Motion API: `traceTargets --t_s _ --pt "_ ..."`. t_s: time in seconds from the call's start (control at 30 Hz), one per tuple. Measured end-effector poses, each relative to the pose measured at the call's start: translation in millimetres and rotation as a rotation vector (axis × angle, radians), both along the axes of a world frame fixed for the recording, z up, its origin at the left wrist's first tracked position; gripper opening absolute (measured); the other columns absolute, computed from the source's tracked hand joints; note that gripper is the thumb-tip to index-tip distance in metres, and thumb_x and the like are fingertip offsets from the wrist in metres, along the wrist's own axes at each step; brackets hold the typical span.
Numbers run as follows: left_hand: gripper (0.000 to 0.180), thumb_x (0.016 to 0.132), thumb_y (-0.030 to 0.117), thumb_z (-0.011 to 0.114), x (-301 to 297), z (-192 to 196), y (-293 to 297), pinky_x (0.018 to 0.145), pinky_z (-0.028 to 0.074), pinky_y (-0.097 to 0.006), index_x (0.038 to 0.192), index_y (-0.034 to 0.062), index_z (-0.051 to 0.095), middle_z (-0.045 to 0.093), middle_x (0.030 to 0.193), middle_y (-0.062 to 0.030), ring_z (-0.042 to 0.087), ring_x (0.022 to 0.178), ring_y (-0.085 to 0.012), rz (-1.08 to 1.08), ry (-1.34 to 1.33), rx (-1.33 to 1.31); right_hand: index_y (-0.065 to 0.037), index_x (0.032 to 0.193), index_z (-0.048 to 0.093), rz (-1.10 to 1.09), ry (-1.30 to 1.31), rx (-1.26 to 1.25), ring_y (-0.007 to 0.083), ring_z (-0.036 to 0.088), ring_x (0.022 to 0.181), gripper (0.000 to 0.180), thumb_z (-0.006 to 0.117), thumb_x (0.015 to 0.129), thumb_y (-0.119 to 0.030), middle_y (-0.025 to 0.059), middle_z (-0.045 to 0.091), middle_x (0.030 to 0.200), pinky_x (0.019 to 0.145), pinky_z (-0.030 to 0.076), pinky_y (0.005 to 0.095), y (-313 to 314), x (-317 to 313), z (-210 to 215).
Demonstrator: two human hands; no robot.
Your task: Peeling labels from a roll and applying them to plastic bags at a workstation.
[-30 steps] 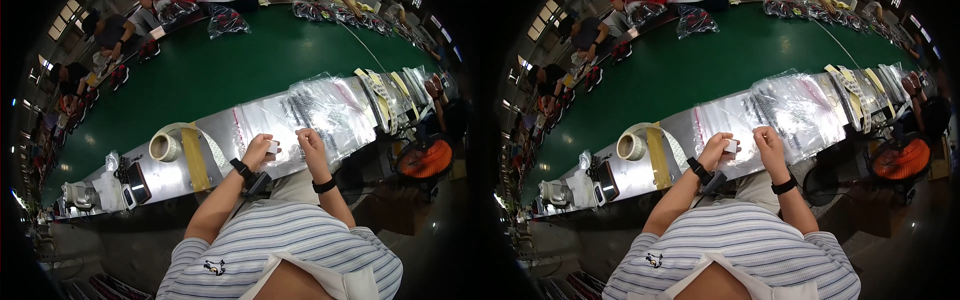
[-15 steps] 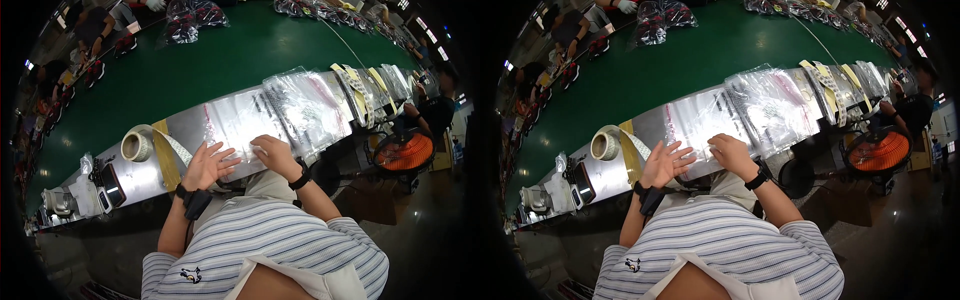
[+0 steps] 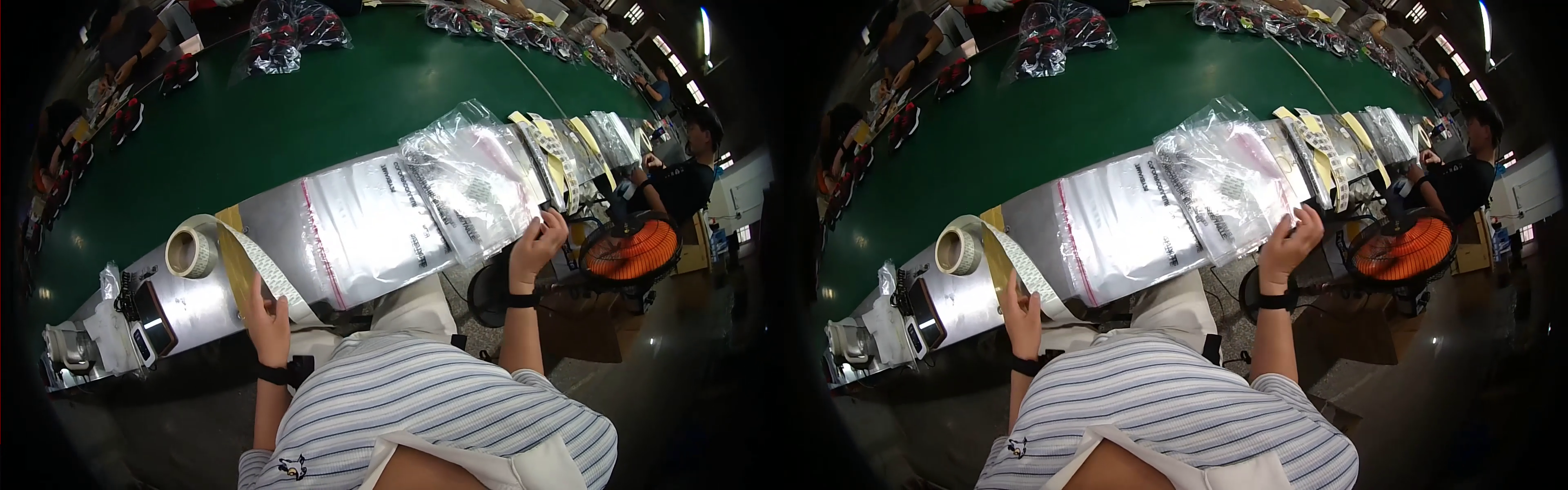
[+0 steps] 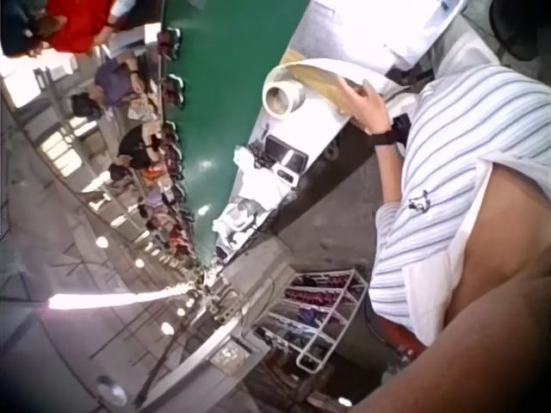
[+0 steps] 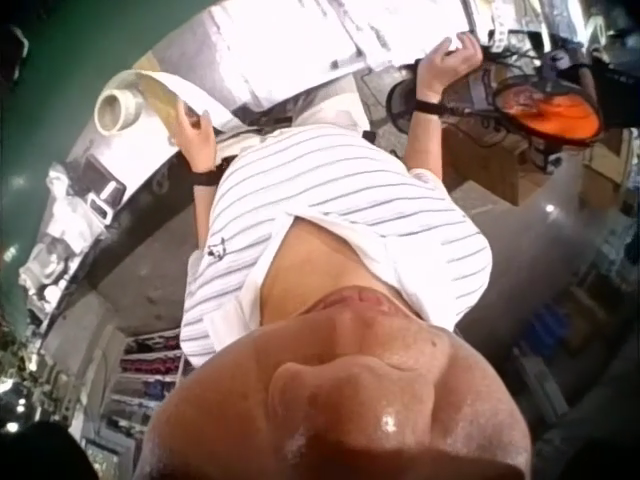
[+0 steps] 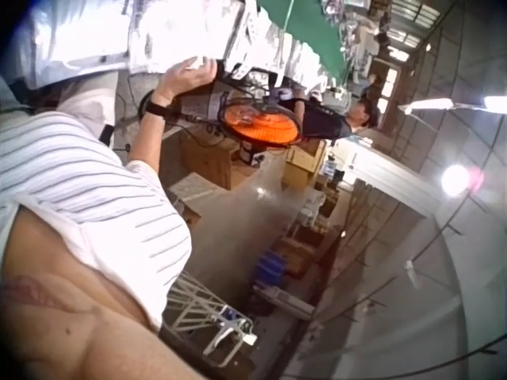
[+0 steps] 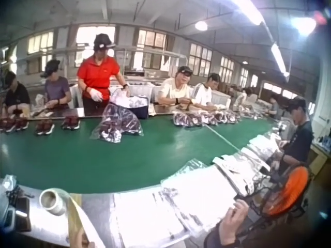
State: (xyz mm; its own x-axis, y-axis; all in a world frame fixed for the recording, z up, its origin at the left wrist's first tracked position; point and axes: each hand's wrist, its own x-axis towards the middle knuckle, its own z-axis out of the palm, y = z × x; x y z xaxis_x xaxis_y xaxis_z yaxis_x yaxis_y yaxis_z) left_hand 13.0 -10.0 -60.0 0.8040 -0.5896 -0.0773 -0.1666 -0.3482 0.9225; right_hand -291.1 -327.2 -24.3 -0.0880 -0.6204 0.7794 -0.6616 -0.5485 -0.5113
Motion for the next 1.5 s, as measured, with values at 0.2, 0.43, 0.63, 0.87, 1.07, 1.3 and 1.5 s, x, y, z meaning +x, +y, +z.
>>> traceTargets --t_s 0.2,0.43,0.63,0.87,1.07,1.3,1.5 --pt "0.047 0.079 0.006 0.062 25.6 -1.5 -3.8 0.066 0.045 -0.031 0.126 0.0081 0.052 0.054 0.081 -0.0098 0.052 0.069 -0.0197 -0.074 -0.289 0.260 -0.012 0.123 0.052 0.303 0.863 0.276 0.0320 0.040 0.124 0.044 0.060 0.084 -0.029 0.0107 0.049 0.129 0.095 0.033 0.0561 -3.0 57.8 -24.1" --pt "0.037 0.085 0.001 0.058 3.7 2.9 -5.3 0.059 0.044 -0.019 0.121 -0.0001 0.050 0.058 0.087 -0.0024 0.054 0.070 -0.0068 0.001 0.505 -0.312 -0.004 0.119 0.053 0.274 0.639 0.293 0.0350 0.045 0.117 0.039 0.060 0.087 -0.025 0.0148 0.052 0.124 0.094 0.036 0.0501 -9.1 98.8 -18.4" --pt "0.041 0.086 0.003 0.056 -7.8 38.5 -7.3 0.064 0.045 -0.018 0.126 0.0014 0.046 0.061 0.092 -0.0036 0.055 0.075 -0.0055 0.021 0.525 -0.387 0.000 0.107 0.058 1.498 0.106 1.294 0.0111 0.055 0.079 0.025 0.057 0.090 -0.019 0.0073 0.060 0.086 0.071 0.044 0.0244 150.5 192.0 -1.2" --pt "0.034 0.094 0.018 0.047 31.2 23.3 -7.5 0.075 0.050 -0.030 0.123 0.0011 0.039 0.051 0.116 -0.0136 0.058 0.086 -0.0176 0.352 0.582 -0.653 0.000 0.079 0.053 1.434 0.281 1.343 0.0067 0.038 0.059 0.023 0.059 0.089 -0.020 -0.0015 0.044 0.062 0.052 0.036 0.0255 148.5 190.0 6.7" --pt "0.031 0.096 0.017 0.042 81.5 10.2 -35.8 0.088 0.050 -0.039 0.118 -0.0040 0.046 0.059 0.108 -0.0173 0.060 0.099 -0.0283 0.095 0.984 -0.558 0.001 0.085 0.056 1.708 0.293 1.492 0.0050 0.038 0.064 0.021 0.060 0.091 -0.019 -0.0032 0.045 0.068 0.056 0.035 0.0232 146.4 163.9 16.4" --pt "0.033 0.094 0.021 0.048 117.5 -26.7 32.2 0.091 0.047 -0.039 0.118 -0.0015 0.046 0.055 0.115 -0.0159 0.057 0.103 -0.0275 0.351 0.913 -0.714 0.001 0.091 0.062 1.510 0.062 1.671 0.0056 0.053 0.065 0.020 0.061 0.090 -0.019 -0.0005 0.059 0.073 0.059 0.045 0.0218 95.2 104.0 17.7" --pt "0.028 0.091 0.014 0.053 27.6 37.8 27.3 0.077 0.047 -0.026 0.116 0.0015 0.051 0.057 0.106 -0.0082 0.057 0.089 -0.0147 0.142 0.272 -0.330 0.001 0.082 0.058 1.241 0.460 1.405 0.0060 0.045 0.058 0.025 0.064 0.087 -0.023 -0.0020 0.052 0.064 0.052 0.038 0.0236 106.8 132.7 7.4"
